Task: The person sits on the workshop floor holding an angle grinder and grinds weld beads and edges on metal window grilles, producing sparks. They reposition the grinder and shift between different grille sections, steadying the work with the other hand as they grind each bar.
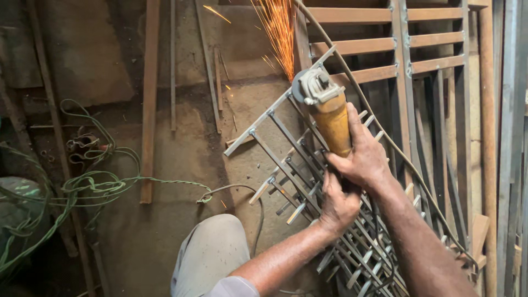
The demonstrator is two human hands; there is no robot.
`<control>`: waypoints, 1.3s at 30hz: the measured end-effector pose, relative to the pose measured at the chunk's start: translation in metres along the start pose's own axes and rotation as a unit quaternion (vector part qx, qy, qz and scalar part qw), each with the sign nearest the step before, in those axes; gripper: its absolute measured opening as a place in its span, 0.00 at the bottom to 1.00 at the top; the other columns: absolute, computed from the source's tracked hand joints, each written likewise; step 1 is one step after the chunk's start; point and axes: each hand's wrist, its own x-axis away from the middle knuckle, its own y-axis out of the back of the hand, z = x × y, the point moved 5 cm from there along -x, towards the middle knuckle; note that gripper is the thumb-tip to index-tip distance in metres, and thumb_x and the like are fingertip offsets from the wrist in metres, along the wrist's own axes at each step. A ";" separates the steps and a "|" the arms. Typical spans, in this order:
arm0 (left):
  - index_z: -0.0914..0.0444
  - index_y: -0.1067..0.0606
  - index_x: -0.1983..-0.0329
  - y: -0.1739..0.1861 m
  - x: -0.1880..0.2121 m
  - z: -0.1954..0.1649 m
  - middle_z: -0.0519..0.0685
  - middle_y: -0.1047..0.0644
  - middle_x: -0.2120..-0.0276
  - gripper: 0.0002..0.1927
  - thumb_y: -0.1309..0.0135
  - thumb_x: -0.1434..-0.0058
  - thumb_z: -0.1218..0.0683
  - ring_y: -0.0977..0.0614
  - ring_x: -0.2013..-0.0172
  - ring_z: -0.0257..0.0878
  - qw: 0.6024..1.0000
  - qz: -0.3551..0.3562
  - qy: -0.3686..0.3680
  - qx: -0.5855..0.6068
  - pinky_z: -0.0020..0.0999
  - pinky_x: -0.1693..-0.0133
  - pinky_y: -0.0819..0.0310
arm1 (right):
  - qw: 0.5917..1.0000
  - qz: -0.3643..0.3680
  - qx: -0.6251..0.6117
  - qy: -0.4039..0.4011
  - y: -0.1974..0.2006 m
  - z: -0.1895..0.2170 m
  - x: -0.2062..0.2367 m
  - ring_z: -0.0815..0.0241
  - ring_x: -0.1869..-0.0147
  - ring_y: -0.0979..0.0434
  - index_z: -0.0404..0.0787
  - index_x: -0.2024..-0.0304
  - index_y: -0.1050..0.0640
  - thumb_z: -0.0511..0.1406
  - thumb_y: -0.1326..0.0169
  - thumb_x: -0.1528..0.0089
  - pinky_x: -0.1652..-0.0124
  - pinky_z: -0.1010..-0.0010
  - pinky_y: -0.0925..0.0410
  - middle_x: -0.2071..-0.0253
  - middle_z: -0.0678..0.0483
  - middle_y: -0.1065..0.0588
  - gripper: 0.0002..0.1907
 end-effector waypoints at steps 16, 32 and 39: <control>0.70 0.34 0.38 0.007 -0.002 -0.002 0.63 0.29 0.49 0.25 0.45 0.37 0.59 0.23 0.50 0.60 0.999 -0.006 0.009 -0.041 0.48 0.50 0.26 | 0.999 -0.017 -0.010 0.027 0.001 0.010 -0.003 0.35 0.37 0.26 0.45 0.21 0.53 0.43 0.34 0.52 0.42 0.54 0.30 0.35 0.34 0.30 0.63; 0.71 0.38 0.34 0.018 0.030 -0.019 0.67 0.32 0.44 0.26 0.49 0.33 0.58 0.26 0.45 0.62 0.999 0.003 -0.014 -0.044 0.50 0.43 0.31 | 0.999 0.029 -0.018 0.028 -0.002 0.035 0.026 0.35 0.39 0.25 0.50 0.22 0.54 0.42 0.34 0.53 0.44 0.53 0.30 0.38 0.37 0.29 0.63; 0.71 0.34 0.36 0.023 0.028 -0.001 0.66 0.30 0.47 0.24 0.48 0.33 0.57 0.25 0.47 0.62 0.996 0.025 0.006 -0.082 0.50 0.45 0.30 | 0.999 0.005 -0.011 -0.034 -0.003 0.039 0.022 0.36 0.40 0.24 0.50 0.22 0.55 0.43 0.34 0.51 0.44 0.54 0.30 0.40 0.38 0.28 0.62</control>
